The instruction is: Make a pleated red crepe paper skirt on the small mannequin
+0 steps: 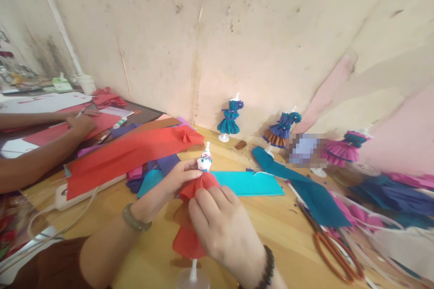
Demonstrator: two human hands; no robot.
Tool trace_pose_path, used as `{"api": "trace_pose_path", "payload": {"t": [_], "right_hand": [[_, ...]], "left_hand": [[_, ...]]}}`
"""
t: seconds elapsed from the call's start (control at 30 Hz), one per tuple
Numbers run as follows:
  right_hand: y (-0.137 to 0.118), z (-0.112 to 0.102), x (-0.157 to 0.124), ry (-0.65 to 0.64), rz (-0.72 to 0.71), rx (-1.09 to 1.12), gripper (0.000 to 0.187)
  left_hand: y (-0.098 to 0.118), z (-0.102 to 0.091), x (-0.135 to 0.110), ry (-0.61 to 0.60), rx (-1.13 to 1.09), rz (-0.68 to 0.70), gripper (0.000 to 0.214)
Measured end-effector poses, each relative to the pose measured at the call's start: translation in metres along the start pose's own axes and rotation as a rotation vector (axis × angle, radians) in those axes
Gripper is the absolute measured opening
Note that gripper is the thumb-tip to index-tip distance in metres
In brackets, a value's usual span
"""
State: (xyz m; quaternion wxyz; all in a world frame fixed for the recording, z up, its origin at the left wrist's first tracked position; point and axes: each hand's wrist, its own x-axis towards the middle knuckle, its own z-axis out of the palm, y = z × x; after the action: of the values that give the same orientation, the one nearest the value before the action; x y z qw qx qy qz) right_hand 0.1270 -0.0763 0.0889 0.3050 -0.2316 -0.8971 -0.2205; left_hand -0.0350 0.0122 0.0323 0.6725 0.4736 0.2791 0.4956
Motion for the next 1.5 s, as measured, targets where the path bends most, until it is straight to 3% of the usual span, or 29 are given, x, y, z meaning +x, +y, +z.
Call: {"api": "trace_pose_path", "payload": {"t": [0.13,0.23,0.3,0.4,0.5,0.6,0.73,0.87,1.23,1.5], "right_hand": [[-0.001,0.004,-0.002,-0.022,-0.015,0.092,0.036],[0.001,0.002,-0.005,0.023,0.046,0.237,0.018],[0.007,0.000,-0.008,0.105,0.171,0.319,0.012],[0.022,0.000,-0.014,0.156,0.486,0.417,0.010],[0.037,0.005,-0.017,0.017,0.804,0.607,0.029],[0.046,0.010,-0.018,-0.137,0.945,0.830,0.049],[0.049,0.007,-0.017,-0.291,0.959,0.973,0.052],[0.043,-0.002,-0.015,-0.375,0.968,1.031,0.045],[0.012,-0.010,-0.005,-0.309,0.975,0.797,0.016],[0.024,-0.008,-0.010,-0.299,1.012,0.912,0.030]], "left_hand": [[-0.001,-0.002,0.001,0.062,-0.047,-0.038,0.091],[0.003,-0.003,-0.002,0.078,-0.043,-0.033,0.109],[0.006,-0.003,-0.005,0.069,-0.027,-0.014,0.110],[0.011,-0.001,-0.011,0.007,-0.006,-0.005,0.112],[0.014,0.003,-0.016,-0.086,0.011,-0.016,0.113],[0.015,0.006,-0.019,-0.163,0.024,-0.027,0.109],[0.013,0.002,-0.018,-0.203,0.043,-0.020,0.108],[0.014,-0.002,-0.018,-0.161,0.090,-0.034,0.109],[0.017,-0.003,-0.019,-0.215,0.097,0.037,0.113],[0.021,0.001,-0.023,-0.275,0.045,0.006,0.112]]}}
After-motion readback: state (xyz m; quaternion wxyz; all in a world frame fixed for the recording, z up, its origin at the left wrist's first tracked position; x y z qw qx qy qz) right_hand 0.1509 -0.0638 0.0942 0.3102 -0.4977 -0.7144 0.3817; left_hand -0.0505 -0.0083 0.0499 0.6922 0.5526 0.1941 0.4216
